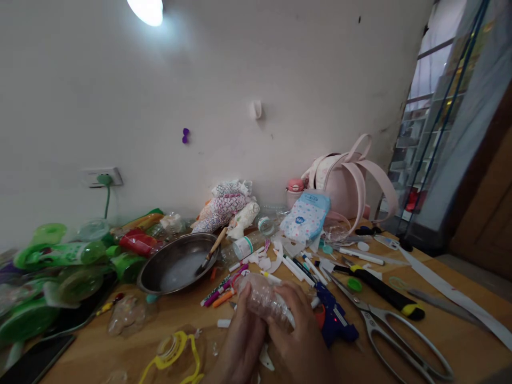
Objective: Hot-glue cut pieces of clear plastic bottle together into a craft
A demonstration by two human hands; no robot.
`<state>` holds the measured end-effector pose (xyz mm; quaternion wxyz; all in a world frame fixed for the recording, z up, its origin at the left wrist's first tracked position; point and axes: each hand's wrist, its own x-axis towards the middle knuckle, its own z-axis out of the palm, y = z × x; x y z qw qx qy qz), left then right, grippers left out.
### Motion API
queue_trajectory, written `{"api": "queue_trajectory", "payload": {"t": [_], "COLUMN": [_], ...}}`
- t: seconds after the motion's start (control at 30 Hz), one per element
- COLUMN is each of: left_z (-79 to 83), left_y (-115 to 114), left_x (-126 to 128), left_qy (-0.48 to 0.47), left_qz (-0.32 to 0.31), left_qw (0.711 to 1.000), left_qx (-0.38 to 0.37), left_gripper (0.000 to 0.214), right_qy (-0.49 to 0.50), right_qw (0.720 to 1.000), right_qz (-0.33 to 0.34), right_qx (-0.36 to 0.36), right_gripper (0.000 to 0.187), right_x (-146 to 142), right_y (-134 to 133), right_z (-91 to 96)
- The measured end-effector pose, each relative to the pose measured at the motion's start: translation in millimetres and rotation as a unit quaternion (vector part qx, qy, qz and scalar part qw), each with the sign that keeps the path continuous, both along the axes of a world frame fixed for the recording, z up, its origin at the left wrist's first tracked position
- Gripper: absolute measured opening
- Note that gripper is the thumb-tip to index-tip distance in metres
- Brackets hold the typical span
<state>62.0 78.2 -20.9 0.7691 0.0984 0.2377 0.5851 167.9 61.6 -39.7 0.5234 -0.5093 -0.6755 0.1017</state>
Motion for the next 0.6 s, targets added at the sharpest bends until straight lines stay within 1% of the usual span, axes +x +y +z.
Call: {"api": "queue_trajectory", "payload": {"t": [0.07,0.17,0.23,0.3,0.37,0.47,0.53,0.6], "left_z": [4.5,7.8,6.3,2.9,-0.7,-4.7,-6.0,-6.1], "left_y": [-1.8,-4.6,-5.2,-4.6,-3.3,-1.0,0.1,0.8], "left_x": [1.7,2.1,0.8,-0.8,-1.8,-2.5,-3.1,-4.3], "left_qy": [0.011,0.028,0.041,0.049,0.052,0.045,0.038,0.041], "left_qz": [0.016,0.022,0.028,0.037,0.041,0.036,0.032,0.017], "left_qw": [1.000,0.999,0.999,0.998,0.997,0.998,0.999,0.999], "left_qx": [-0.017,0.001,0.018,0.031,0.032,0.017,0.014,0.026], "left_gripper": [0.026,0.027,0.021,0.018,0.019,0.024,0.027,0.029], "right_qy": [0.012,0.035,0.054,0.066,0.067,0.042,0.015,-0.019], "right_qw": [1.000,0.998,0.996,0.995,0.997,0.998,0.998,0.997], "right_qz": [0.014,0.034,0.054,0.059,0.040,-0.006,-0.037,-0.056], "right_qx": [-0.014,-0.037,-0.055,-0.053,-0.018,0.040,0.055,0.058], "right_gripper": [0.036,0.036,0.030,0.022,0.018,0.016,0.016,0.019], "right_x": [0.4,0.5,0.6,0.4,-0.7,-4.5,-7.7,-10.5], "right_y": [-0.4,-1.9,-1.9,-0.1,3.3,9.3,12.0,13.1], "right_z": [-0.4,1.8,3.4,3.4,1.9,-1.5,-3.6,-5.0]}}
